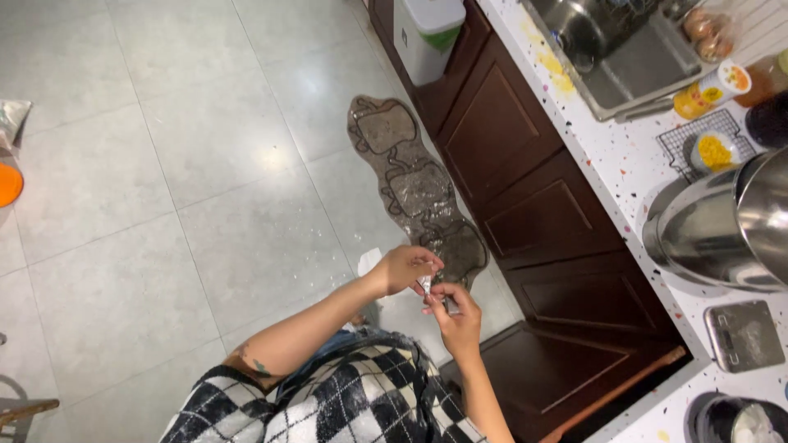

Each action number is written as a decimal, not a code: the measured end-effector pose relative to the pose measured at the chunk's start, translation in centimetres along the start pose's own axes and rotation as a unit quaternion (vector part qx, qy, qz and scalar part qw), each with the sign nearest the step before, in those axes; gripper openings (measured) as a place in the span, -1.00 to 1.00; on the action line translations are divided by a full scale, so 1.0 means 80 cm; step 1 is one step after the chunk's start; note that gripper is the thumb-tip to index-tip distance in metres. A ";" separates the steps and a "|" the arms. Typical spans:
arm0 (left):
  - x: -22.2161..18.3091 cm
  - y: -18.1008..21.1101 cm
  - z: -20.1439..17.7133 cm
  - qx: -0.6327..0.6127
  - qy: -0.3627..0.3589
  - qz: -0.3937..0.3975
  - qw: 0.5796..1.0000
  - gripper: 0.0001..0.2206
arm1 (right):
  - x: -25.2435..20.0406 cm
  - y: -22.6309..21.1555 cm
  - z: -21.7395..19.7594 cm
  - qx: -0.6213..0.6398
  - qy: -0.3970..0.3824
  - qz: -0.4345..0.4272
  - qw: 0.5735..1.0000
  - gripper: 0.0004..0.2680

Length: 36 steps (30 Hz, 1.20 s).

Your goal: Filling pastry bags with batter, retrieving cheese from the refrigerator, and organizing baking ingredients in a kitchen.

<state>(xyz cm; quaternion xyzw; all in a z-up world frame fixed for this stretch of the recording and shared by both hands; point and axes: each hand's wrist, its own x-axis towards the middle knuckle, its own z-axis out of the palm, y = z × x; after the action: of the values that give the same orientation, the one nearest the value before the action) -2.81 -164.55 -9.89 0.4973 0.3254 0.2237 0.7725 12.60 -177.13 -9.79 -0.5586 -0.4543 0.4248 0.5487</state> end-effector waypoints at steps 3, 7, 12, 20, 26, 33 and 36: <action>-0.011 0.025 0.004 0.040 0.018 -0.017 0.999 -0.74 | -0.001 0.000 0.002 -0.013 -0.022 -0.003 1.000 -0.92; -0.008 0.027 0.001 0.063 0.025 -0.037 0.997 -0.74 | 0.002 -0.013 0.009 0.000 -0.035 0.016 0.999 -0.91; -0.005 0.023 -0.003 0.033 0.025 -0.020 0.999 -0.74 | 0.007 -0.018 0.018 0.015 -0.012 0.012 1.000 -0.85; -0.006 0.032 -0.011 0.029 0.061 0.004 0.998 -0.74 | 0.013 -0.008 0.030 0.003 0.042 -0.028 0.999 -0.91; -0.020 0.059 -0.013 0.090 0.058 0.001 0.994 -0.75 | 0.024 -0.011 0.028 -0.031 -0.018 -0.027 0.999 -0.91; -0.022 0.057 -0.024 0.113 0.009 -0.043 0.993 -0.78 | 0.033 -0.020 0.015 -0.045 -0.120 -0.007 0.992 -0.92; -0.016 0.044 -0.028 0.089 -0.015 -0.043 0.995 -0.78 | 0.033 -0.009 0.009 -0.035 -0.140 0.003 0.990 -0.94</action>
<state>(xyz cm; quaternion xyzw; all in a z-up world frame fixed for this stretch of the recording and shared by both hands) -5.39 -162.61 -6.99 0.5529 0.3539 0.1527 0.7387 12.46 -174.37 -9.04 -0.5138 -0.5398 0.4842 0.4584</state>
